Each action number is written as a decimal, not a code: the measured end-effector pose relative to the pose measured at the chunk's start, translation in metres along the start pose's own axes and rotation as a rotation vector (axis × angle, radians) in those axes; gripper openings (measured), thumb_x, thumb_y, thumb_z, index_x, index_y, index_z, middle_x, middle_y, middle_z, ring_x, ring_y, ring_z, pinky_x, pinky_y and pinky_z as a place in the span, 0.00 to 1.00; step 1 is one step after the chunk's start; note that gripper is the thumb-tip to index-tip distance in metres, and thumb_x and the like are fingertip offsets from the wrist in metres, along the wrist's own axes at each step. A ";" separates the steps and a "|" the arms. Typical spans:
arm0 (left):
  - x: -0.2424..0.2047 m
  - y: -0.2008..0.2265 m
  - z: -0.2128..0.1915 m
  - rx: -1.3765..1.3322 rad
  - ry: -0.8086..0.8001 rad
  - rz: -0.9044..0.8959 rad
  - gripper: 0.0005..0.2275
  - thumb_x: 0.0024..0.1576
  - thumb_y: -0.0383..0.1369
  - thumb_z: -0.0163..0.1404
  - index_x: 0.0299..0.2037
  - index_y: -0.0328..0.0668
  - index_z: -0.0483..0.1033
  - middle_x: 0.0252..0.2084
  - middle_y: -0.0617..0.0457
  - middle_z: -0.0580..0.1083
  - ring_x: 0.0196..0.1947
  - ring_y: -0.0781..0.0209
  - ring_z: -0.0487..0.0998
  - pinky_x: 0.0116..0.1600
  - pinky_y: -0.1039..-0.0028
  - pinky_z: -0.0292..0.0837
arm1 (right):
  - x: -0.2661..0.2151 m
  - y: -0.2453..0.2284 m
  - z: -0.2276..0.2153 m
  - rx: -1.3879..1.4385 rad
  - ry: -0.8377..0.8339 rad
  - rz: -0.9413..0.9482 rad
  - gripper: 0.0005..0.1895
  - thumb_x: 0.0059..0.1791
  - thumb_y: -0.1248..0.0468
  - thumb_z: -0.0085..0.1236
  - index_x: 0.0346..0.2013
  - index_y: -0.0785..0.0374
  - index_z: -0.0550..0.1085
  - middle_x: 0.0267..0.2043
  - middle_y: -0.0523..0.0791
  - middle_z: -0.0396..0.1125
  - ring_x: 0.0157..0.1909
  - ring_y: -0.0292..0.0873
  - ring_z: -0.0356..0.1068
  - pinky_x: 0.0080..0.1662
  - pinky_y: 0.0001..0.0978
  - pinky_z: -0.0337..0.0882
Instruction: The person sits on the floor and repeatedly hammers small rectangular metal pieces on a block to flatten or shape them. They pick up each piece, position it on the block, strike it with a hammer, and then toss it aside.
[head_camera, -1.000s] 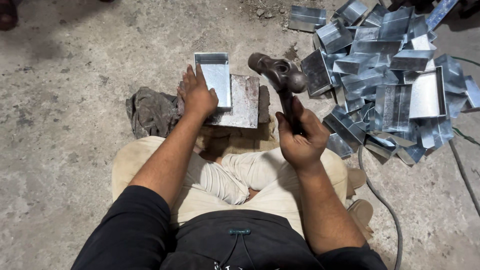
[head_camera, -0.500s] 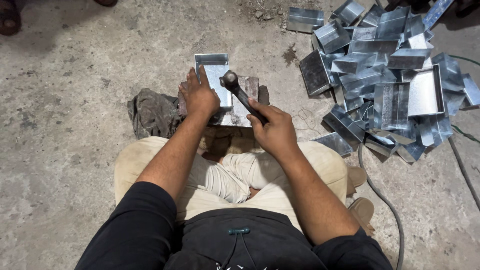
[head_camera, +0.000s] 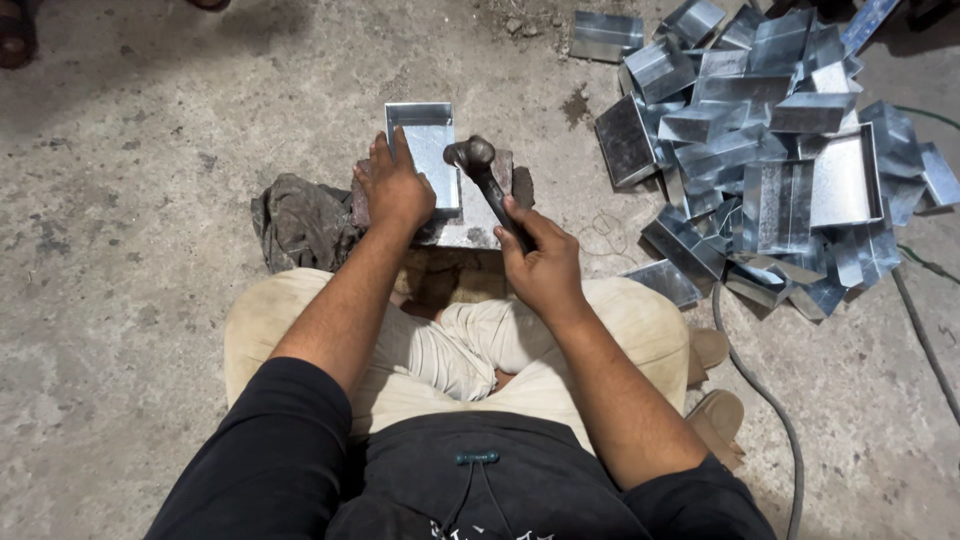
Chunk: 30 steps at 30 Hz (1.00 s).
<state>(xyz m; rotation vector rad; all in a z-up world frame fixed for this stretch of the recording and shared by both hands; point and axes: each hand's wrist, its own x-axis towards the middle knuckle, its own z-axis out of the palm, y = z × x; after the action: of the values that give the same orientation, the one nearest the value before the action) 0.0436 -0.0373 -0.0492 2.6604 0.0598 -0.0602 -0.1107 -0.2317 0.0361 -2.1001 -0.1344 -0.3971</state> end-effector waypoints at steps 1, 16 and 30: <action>-0.002 -0.002 0.002 -0.001 -0.005 -0.004 0.36 0.60 0.34 0.46 0.76 0.39 0.38 0.78 0.35 0.42 0.78 0.41 0.42 0.75 0.41 0.28 | -0.003 0.003 0.002 0.013 -0.015 0.072 0.20 0.49 0.61 0.62 0.57 0.53 0.76 0.39 0.52 0.76 0.37 0.49 0.79 0.39 0.35 0.75; -0.001 0.001 0.000 0.000 0.018 -0.004 0.36 0.60 0.35 0.48 0.77 0.41 0.40 0.78 0.36 0.43 0.78 0.41 0.44 0.76 0.43 0.32 | -0.006 0.006 0.010 -0.055 0.071 -0.163 0.17 0.51 0.64 0.63 0.55 0.60 0.76 0.46 0.55 0.76 0.46 0.52 0.79 0.46 0.37 0.76; 0.005 -0.010 0.014 0.005 0.011 0.049 0.40 0.58 0.37 0.50 0.77 0.39 0.38 0.78 0.37 0.46 0.77 0.42 0.49 0.76 0.41 0.37 | -0.030 0.064 0.000 -0.179 -0.064 0.174 0.23 0.47 0.66 0.63 0.57 0.60 0.73 0.42 0.57 0.75 0.44 0.56 0.78 0.46 0.41 0.75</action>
<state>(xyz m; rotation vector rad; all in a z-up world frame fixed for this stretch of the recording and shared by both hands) 0.0473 -0.0342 -0.0664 2.6655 -0.0025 -0.0292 -0.1233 -0.2640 -0.0254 -2.2813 0.0484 -0.2449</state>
